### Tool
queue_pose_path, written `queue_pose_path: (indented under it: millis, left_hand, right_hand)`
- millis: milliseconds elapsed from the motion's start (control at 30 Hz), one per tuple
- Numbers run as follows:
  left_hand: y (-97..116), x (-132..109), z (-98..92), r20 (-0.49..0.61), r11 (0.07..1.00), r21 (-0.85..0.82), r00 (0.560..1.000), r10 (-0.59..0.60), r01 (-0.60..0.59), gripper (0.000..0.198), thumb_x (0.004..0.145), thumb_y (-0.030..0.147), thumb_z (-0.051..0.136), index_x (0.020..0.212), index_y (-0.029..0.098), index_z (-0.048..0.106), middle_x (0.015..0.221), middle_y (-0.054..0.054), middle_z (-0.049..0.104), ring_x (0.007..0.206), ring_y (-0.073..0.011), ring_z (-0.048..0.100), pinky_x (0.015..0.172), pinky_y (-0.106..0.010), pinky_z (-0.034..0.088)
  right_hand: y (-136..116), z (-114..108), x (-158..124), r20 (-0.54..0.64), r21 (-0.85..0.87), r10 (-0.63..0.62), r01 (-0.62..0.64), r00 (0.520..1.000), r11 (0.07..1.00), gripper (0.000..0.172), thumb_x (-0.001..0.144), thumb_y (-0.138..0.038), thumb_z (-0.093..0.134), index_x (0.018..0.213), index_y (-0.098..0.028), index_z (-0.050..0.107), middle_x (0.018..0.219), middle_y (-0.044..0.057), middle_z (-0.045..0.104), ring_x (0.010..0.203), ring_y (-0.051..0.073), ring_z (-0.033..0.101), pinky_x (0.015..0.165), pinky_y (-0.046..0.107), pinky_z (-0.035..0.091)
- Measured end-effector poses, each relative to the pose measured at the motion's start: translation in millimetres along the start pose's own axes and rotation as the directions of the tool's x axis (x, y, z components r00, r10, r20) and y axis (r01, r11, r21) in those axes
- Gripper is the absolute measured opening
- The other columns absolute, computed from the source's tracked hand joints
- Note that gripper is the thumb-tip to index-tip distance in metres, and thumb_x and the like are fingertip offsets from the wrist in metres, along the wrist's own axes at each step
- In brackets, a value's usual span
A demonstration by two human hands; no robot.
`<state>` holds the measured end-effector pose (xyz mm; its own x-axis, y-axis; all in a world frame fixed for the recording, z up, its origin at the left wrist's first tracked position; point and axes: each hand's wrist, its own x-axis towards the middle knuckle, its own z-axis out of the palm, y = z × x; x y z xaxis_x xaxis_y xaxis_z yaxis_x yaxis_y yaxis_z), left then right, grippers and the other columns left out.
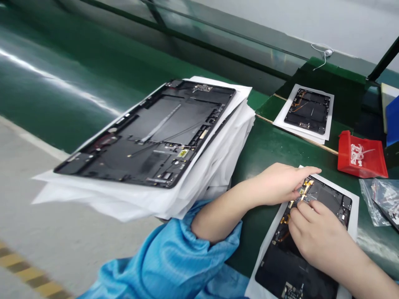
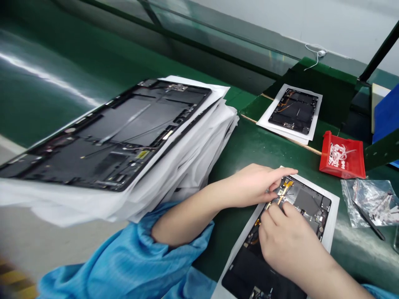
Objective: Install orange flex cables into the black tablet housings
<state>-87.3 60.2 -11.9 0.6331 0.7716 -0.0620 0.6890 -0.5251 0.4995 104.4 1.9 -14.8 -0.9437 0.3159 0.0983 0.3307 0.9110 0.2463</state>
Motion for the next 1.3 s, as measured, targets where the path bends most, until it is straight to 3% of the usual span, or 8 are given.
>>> queue_pose_path:
  millis: [100, 233, 333, 500, 633, 800, 1000, 1300]
  left_hand:
    - [0.2, -0.1, -0.4, -0.011, 1.0, 0.022, 1.0, 0.011, -0.011, 0.073, 0.084, 0.013, 0.065, 0.149, 0.028, 0.035, 0.086, 0.006, 0.067, 0.075, -0.0153, 0.066, 0.062, -0.023, 0.039]
    - [-0.1, -1.2, -0.3, -0.026, 0.999, 0.032, 0.999, 0.023, -0.022, 0.073, 0.084, 0.012, 0.065, 0.149, 0.029, 0.036, 0.086, 0.006, 0.067, 0.075, -0.0147, 0.066, 0.061, -0.023, 0.04]
    - [-1.3, -1.9, 0.9, -0.044, 0.999, 0.041, 0.998, 0.035, -0.033, 0.073, 0.084, 0.012, 0.065, 0.148, 0.028, 0.036, 0.086, 0.006, 0.067, 0.076, -0.0149, 0.067, 0.062, -0.023, 0.04]
    - [-2.5, -1.7, 2.4, -0.066, 0.996, 0.079, 0.997, 0.036, -0.031, 0.07, 0.085, 0.016, 0.069, 0.147, 0.029, 0.039, 0.087, 0.006, 0.067, 0.076, -0.0154, 0.067, 0.061, -0.024, 0.04]
    - [-2.5, -1.3, 2.7, -0.06, 0.994, 0.106, 0.997, 0.041, -0.034, 0.071, 0.086, 0.017, 0.07, 0.148, 0.028, 0.038, 0.087, 0.005, 0.067, 0.077, -0.0163, 0.066, 0.061, -0.025, 0.04]
    - [-4.6, -1.4, 3.9, -0.058, 0.997, 0.076, 0.998, 0.008, -0.003, 0.07, 0.087, 0.022, 0.07, 0.148, 0.029, 0.037, 0.086, 0.005, 0.066, 0.076, -0.0154, 0.066, 0.061, -0.023, 0.039]
    - [-7.4, -0.9, 5.1, -0.076, 0.999, -0.014, 0.996, -0.04, 0.039, 0.07, 0.088, 0.03, 0.072, 0.148, 0.029, 0.037, 0.087, 0.005, 0.065, 0.076, -0.0153, 0.065, 0.064, -0.022, 0.04]
    - [-3.9, 0.0, 3.4, -0.044, 0.978, -0.12, 0.984, -0.175, 0.168, 0.076, 0.082, 0.024, 0.078, 0.147, 0.028, 0.039, 0.085, 0.006, 0.064, 0.077, -0.0159, 0.065, 0.066, -0.023, 0.04]
  right_hand:
    - [-2.7, 1.7, -1.8, -0.029, 0.02, 0.015, -0.015, 0.999, 1.0, 0.016, 0.092, -0.013, 0.054, 0.088, -0.016, 0.069, 0.085, 0.009, 0.068, 0.086, 0.025, 0.06, 0.081, 0.04, 0.046]
    - [-10.5, -2.9, -7.0, -0.154, 0.05, 0.031, -0.023, 0.988, 0.998, 0.017, 0.091, -0.015, 0.052, 0.092, -0.015, 0.069, 0.096, 0.013, 0.074, 0.102, 0.03, 0.062, 0.099, 0.044, 0.04]
    - [-21.7, -8.7, -8.3, -0.19, 0.073, 0.024, -0.01, 0.982, 0.997, 0.021, 0.09, -0.014, 0.048, 0.094, -0.015, 0.069, 0.091, 0.012, 0.074, 0.097, 0.03, 0.063, 0.103, 0.046, 0.036]
    - [-34.8, -6.7, -12.5, -0.175, 0.158, 0.172, -0.145, 0.969, 0.977, 0.021, 0.086, -0.013, 0.049, 0.092, -0.016, 0.068, 0.073, 0.006, 0.069, 0.066, 0.021, 0.058, 0.081, 0.039, 0.043]
    - [-29.4, -2.4, -21.1, -0.06, 0.214, 0.321, -0.302, 0.945, 0.929, 0.026, 0.072, -0.006, 0.059, 0.093, -0.018, 0.068, 0.064, 0.001, 0.066, 0.058, 0.019, 0.059, 0.063, 0.033, 0.039]
    - [-8.7, -8.6, -22.5, 0.077, 0.27, 0.362, -0.369, 0.929, 0.889, 0.014, 0.074, -0.012, 0.067, 0.082, -0.024, 0.066, 0.062, -0.004, 0.066, 0.057, 0.019, 0.063, 0.058, 0.033, 0.038]
    - [18.6, 1.7, -16.8, -0.025, 0.173, 0.577, -0.564, 0.817, 0.807, 0.016, 0.096, -0.022, 0.056, 0.101, -0.024, 0.071, 0.078, -0.001, 0.072, 0.068, 0.018, 0.068, 0.062, 0.031, 0.039]
    - [21.8, 20.1, -16.9, 0.086, 0.173, 0.632, -0.636, 0.77, 0.752, 0.011, 0.093, -0.023, 0.063, 0.094, -0.024, 0.074, 0.081, -0.001, 0.075, 0.065, 0.016, 0.069, 0.055, 0.028, 0.037]
